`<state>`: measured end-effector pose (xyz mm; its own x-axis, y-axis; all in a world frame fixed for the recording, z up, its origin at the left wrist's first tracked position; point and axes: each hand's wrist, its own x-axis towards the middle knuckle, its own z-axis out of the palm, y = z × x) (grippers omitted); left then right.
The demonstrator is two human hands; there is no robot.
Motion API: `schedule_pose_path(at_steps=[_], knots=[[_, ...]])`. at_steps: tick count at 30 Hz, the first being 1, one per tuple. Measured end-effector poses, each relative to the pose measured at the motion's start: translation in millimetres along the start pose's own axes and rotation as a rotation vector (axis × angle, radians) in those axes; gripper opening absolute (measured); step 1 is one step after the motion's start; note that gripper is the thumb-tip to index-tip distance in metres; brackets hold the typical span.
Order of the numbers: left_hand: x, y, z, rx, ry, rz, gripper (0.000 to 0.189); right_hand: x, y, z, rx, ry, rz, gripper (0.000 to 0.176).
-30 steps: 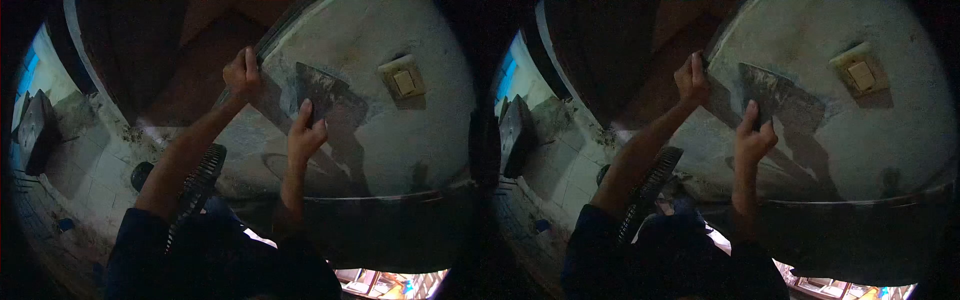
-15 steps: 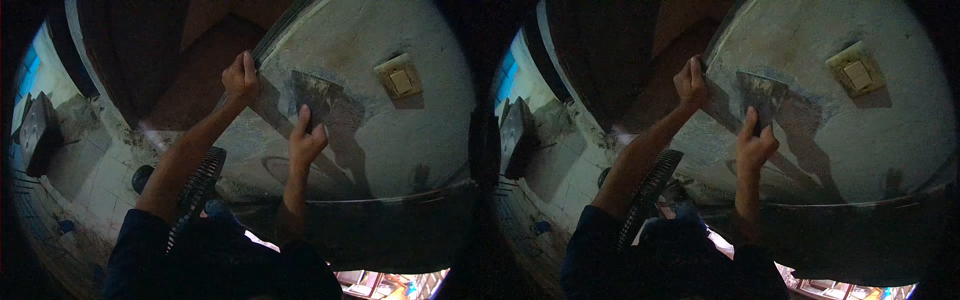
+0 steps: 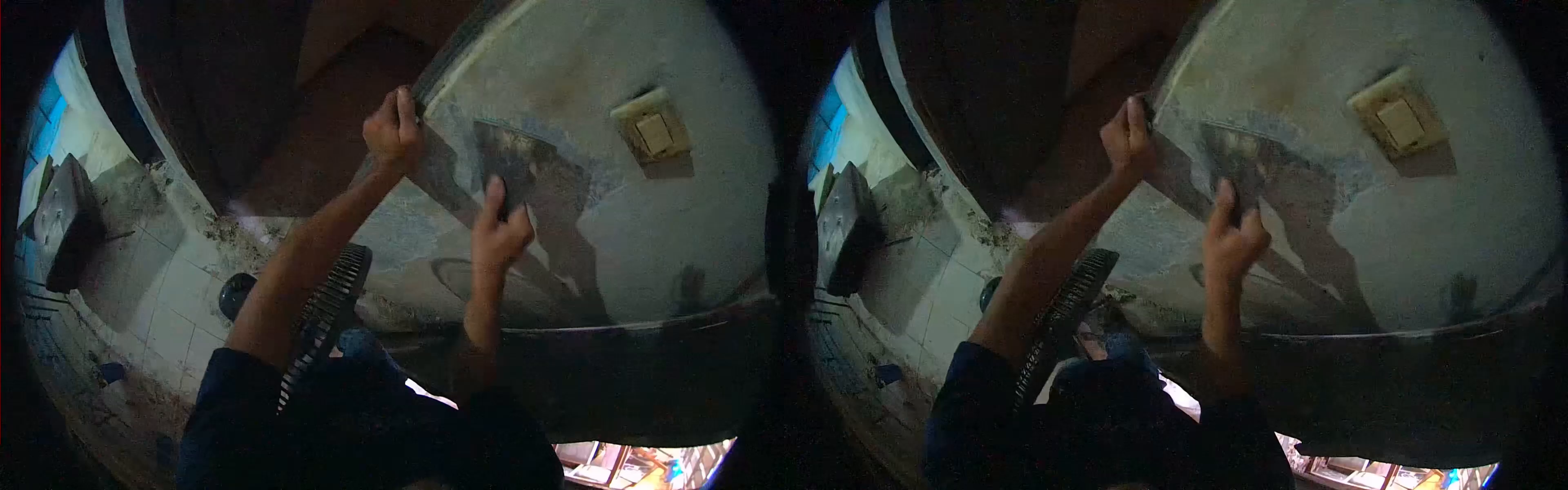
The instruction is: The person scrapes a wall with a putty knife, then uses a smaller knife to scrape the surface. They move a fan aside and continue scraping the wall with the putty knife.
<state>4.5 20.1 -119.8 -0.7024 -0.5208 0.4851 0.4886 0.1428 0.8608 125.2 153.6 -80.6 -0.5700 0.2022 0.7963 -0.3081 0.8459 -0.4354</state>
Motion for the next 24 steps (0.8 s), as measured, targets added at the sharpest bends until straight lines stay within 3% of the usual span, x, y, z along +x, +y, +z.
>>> schedule_pose_path(at_steps=[3,4,5,8,13,15,17,18,24], knots=[[-1.9,-0.4,2.3,-0.034,0.059,0.037,0.046,-2.9,7.0,8.0,0.006,0.126,-0.129,0.039],[-4.9,-1.5,1.5,-0.034,0.055,0.022,0.046,-5.5,-0.4,3.9,0.056,-0.026,0.073,0.036],[-4.8,-1.7,1.2,-0.032,0.038,0.012,0.046,-9.3,-2.1,4.7,0.042,-0.034,0.081,0.036],[-2.8,1.3,3.1,-0.018,0.018,0.001,0.046,-9.7,3.4,12.5,-0.009,0.003,-0.030,0.037],[-2.5,-1.5,1.6,-0.072,0.069,0.050,0.048,-10.9,-1.4,19.4,0.014,0.014,0.000,0.039],[-1.2,10.4,-5.2,-0.041,-0.032,-0.074,0.048,-12.3,-6.5,23.9,0.004,-0.018,0.012,0.039],[-3.5,6.6,-0.4,-0.015,0.003,-0.029,0.048,-9.8,-15.1,31.8,0.177,0.089,-0.038,0.039],[-1.7,3.5,0.0,0.012,0.048,0.012,0.048,-20.4,-2.5,29.0,0.067,0.049,0.009,0.038],[-3.2,-2.3,2.2,-0.024,0.011,-0.005,0.045,-37.2,-0.4,43.2,0.230,-0.035,0.266,0.040]])
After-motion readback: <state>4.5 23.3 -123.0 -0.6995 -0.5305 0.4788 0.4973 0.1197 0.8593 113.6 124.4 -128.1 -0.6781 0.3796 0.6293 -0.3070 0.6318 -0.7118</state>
